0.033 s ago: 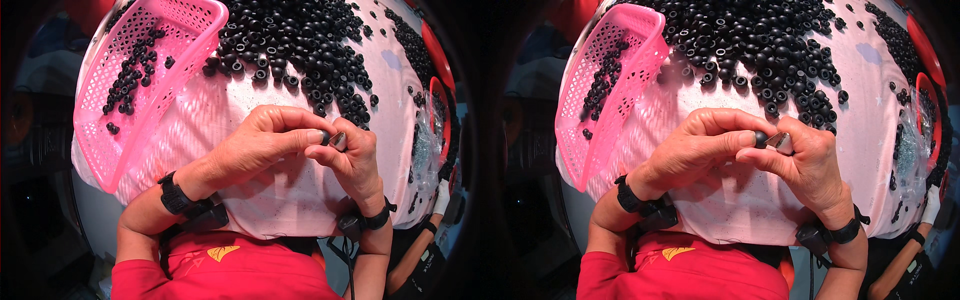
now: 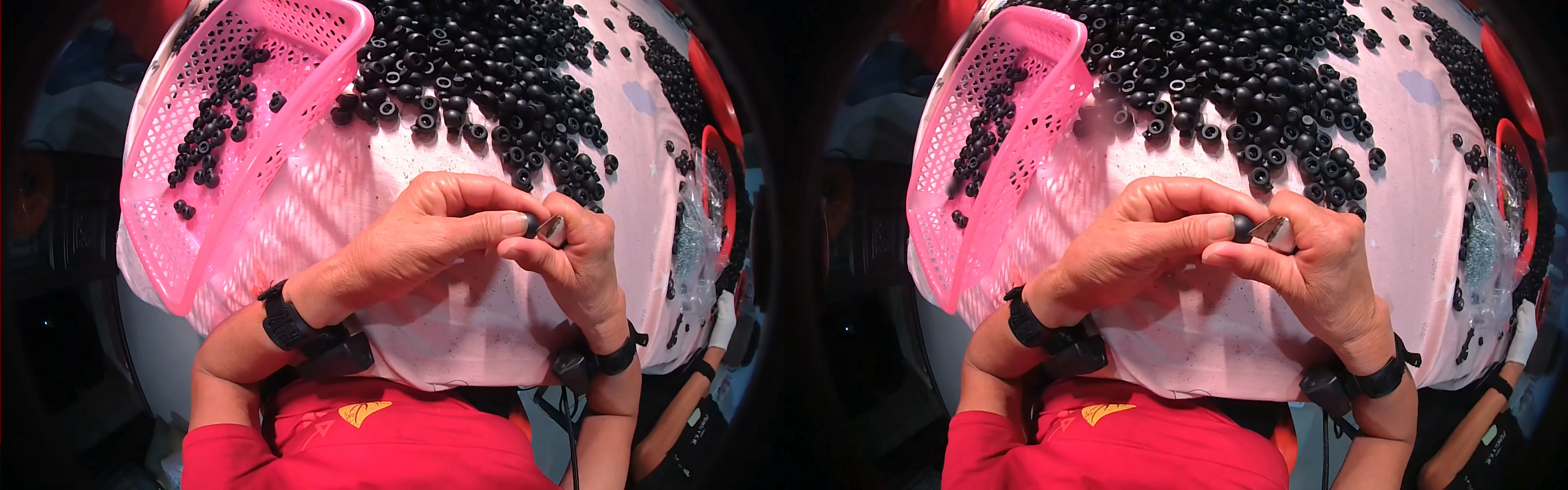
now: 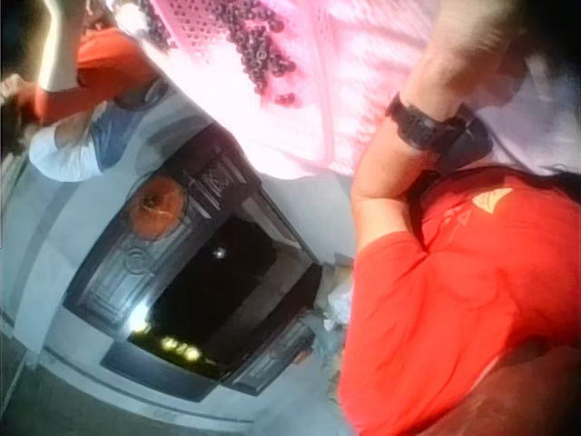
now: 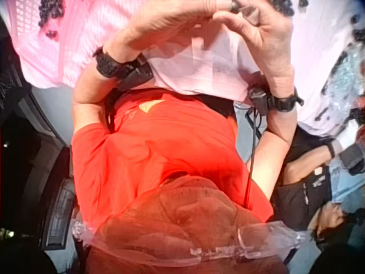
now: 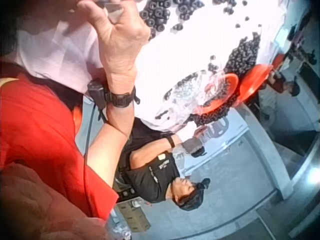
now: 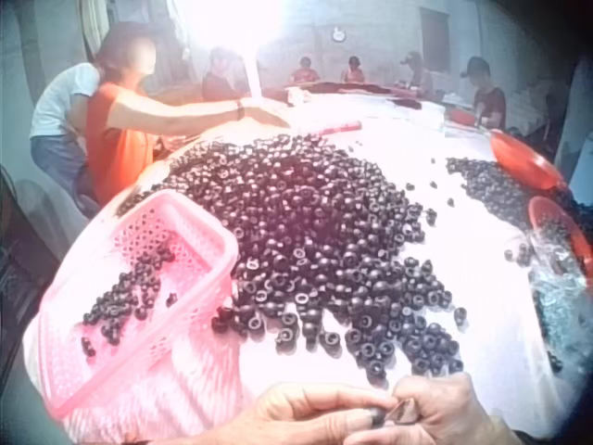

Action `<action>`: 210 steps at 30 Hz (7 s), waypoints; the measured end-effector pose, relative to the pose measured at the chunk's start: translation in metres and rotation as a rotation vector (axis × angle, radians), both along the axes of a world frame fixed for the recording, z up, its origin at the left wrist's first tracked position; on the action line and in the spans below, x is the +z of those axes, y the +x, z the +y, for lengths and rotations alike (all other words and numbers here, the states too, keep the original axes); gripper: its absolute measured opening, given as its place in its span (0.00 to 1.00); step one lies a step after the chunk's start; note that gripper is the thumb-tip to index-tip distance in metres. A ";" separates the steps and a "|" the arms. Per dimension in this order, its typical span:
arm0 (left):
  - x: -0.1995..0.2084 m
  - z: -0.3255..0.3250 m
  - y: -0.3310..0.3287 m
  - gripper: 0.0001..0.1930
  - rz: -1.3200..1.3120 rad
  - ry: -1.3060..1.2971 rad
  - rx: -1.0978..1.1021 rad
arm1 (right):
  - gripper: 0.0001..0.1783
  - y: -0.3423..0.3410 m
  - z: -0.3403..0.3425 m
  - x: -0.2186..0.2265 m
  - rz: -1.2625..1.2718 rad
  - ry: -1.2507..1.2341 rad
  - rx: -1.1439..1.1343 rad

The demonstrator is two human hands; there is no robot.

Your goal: Manually assembling or checking small black plastic shoe components at a production table.

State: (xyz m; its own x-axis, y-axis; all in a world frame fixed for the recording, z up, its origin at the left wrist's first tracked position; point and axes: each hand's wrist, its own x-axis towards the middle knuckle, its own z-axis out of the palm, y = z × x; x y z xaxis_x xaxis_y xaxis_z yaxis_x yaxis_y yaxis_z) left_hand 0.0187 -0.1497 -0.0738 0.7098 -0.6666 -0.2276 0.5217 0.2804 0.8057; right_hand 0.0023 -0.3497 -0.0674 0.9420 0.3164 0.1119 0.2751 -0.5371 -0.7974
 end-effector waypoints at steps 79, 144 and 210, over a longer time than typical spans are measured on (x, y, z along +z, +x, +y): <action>0.002 -0.004 -0.003 0.14 0.312 -0.247 0.136 | 0.15 -0.005 0.002 0.010 -0.490 0.005 0.054; 0.001 -0.001 -0.005 0.15 0.157 -0.081 0.015 | 0.24 0.000 0.000 0.000 -0.036 0.019 -0.002; -0.003 -0.006 -0.005 0.13 0.310 -0.205 0.094 | 0.24 -0.001 0.001 0.003 -0.348 0.068 -0.021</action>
State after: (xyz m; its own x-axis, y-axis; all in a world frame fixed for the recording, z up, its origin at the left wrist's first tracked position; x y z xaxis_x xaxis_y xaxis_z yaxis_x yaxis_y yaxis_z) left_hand 0.0141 -0.1560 -0.0766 0.6884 -0.6559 -0.3098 0.6962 0.4776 0.5358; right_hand 0.0010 -0.3485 -0.0642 0.8500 0.2776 0.4476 0.5259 -0.4946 -0.6920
